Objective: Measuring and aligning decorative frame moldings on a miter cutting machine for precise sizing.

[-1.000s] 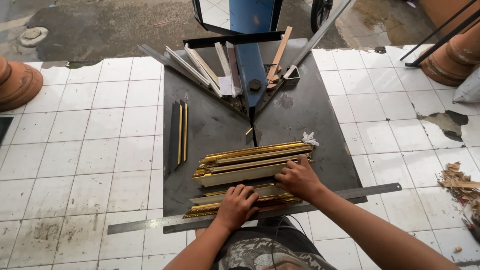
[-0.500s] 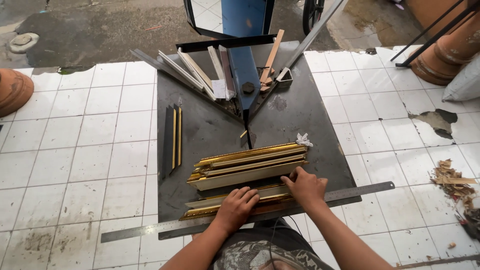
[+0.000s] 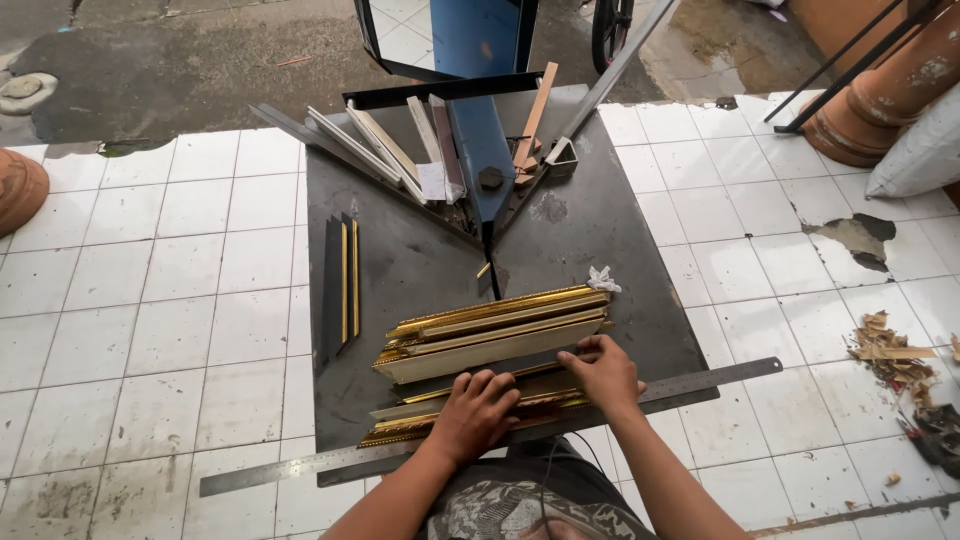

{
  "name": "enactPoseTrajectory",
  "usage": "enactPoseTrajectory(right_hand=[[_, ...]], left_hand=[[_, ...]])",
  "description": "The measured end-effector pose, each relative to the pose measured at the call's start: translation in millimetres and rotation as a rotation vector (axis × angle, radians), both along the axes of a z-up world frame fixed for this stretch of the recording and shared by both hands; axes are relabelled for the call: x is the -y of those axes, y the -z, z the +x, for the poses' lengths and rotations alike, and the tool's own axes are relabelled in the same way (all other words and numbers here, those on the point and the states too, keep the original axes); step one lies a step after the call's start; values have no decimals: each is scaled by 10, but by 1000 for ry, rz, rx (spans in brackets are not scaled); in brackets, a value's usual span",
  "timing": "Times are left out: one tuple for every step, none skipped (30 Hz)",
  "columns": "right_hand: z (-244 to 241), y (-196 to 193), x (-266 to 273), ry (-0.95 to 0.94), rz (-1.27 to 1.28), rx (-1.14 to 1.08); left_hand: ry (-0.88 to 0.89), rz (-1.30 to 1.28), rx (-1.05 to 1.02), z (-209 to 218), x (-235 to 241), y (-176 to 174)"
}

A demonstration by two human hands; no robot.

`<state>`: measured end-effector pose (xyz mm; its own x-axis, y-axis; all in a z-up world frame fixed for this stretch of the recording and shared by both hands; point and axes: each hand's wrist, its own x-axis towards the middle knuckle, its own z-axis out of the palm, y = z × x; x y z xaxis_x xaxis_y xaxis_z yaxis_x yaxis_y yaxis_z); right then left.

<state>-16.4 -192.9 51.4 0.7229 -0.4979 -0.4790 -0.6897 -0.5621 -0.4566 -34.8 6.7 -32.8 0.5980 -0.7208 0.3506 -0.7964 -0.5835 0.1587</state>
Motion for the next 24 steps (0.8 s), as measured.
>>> enactPoseTrajectory(right_hand=[[-3, -9, 33, -2, 1, 1], [-4, -19, 68, 69, 152, 82], [15, -29, 107, 137, 304, 168], [31, -69, 139, 131, 304, 171], [50, -108, 165, 166, 412, 174], [70, -147, 189, 201, 520, 176], [92, -301, 155, 194, 521, 175], [113, -455, 120, 229, 564, 178], [147, -607, 83, 260, 609, 184], [207, -651, 50, 250, 612, 185], [260, -687, 5, 225, 687, 273], [316, -722, -41, 200, 763, 361], [433, -723, -100, 193, 767, 362], [549, -725, -160, 115, 695, 324], [643, -713, -234, 42, 625, 283], [816, -414, -243, 38, 633, 280], [965, -110, -246, -208, 383, 304], [1115, 198, -247, -450, 129, 322], [1143, 111, -359, -446, 139, 323], [1176, 24, -464, -731, 3, 322], [1216, -64, -553, -1014, -142, 321], [1340, 93, -527, -1009, -134, 325], [1465, 240, -490, -1202, -200, 239], [1591, 387, -449, -1393, -266, 149]], left_hand=[[-2, 1, 1, 9, 1, 1], [-64, -42, 22, 20, 2, 2], [-128, -85, 48, 48, 9, 4], [-133, -85, 52, 87, 21, -67], [-261, -86, 102, 129, 24, -140], [-389, -88, 152, 172, 26, -215], [-397, -87, 154, 217, 20, -232], [-435, -81, 71, 263, 13, -249], [-475, -74, -8, 321, 2, -266], [-485, -74, -3, 361, -7, -330], [-477, -124, -67, 391, -30, -390], [-468, -175, -130, 423, -52, -450], [-475, -174, -125, 455, -72, -484], [-585, -215, -255, 487, -90, -518], [-694, -251, -389, 492, -127, -548], [-701, -245, -387, 515, -133, -700], [-815, -317, -618, 524, -127, -848], [-930, -391, -849, 539, -114, -994], [-931, -380, -846, 570, -106, -1064], [-979, -458, -970, 605, -90, -1133], [-1025, -539, -1092, 647, -59, -1197], [-1027, -529, -1088, 661, -8, -1253], [-1080, -605, -1156, 679, 53, -1316], [-1132, -682, -1223, 699, 121, -1378]])
